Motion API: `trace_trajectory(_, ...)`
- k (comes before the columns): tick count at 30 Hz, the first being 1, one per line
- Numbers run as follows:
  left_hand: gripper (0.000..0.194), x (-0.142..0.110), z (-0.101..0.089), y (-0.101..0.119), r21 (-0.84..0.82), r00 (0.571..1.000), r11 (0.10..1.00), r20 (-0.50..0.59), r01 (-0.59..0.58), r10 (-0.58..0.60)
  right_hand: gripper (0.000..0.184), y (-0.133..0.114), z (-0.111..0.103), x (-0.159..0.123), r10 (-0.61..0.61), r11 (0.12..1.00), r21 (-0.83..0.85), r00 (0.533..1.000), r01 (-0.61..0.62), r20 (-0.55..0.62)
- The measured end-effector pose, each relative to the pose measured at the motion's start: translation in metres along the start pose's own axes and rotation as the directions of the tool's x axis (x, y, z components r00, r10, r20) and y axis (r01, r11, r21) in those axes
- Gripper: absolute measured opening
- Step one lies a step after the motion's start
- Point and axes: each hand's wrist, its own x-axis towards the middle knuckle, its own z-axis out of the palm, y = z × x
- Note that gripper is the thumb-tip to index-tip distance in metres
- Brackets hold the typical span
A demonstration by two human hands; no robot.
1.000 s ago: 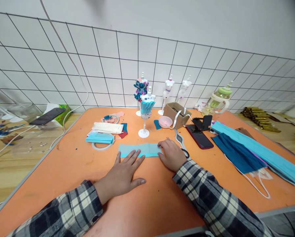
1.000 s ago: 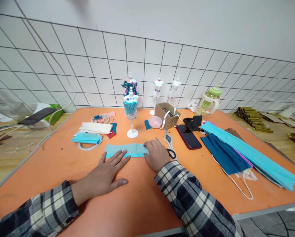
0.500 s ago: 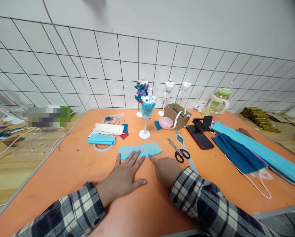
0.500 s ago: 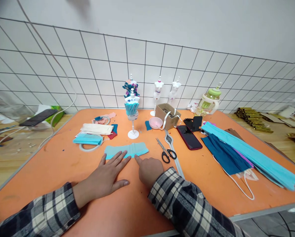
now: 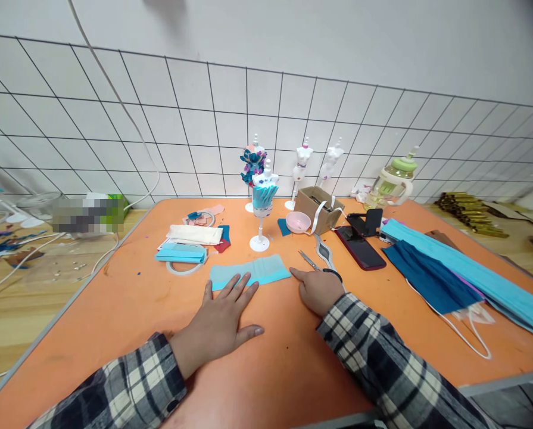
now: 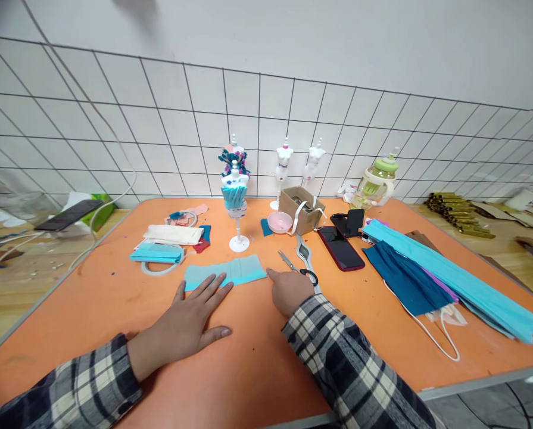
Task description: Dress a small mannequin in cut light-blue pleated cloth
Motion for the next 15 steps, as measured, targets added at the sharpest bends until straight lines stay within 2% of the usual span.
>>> trace_trajectory(2,0.091,-0.001,0.001,-0.002,-0.002,1.000,1.000,-0.021,-0.014,0.014,0.050,0.005,-0.001,0.002,-0.016,0.997,0.078,0.997,0.022,-0.075)
trace_trajectory(6,0.087,-0.003,0.000,-0.009,0.008,0.995,0.997,-0.059,-0.082,0.082,0.038,0.009,0.000,0.008,-0.152,0.956,0.225,0.974,0.187,-0.166)
trace_trajectory(10,0.087,-0.004,-0.001,-0.015,0.027,0.990,0.993,-0.068,-0.119,0.121,0.011,0.008,0.006,0.011,-0.231,0.908,0.315,0.958,0.275,-0.169)
trace_trajectory(15,0.088,-0.003,-0.001,-0.019,0.057,0.984,0.986,-0.074,-0.157,0.161,0.003,0.003,0.007,0.010,-0.227,0.884,0.389,0.966,0.258,-0.126)
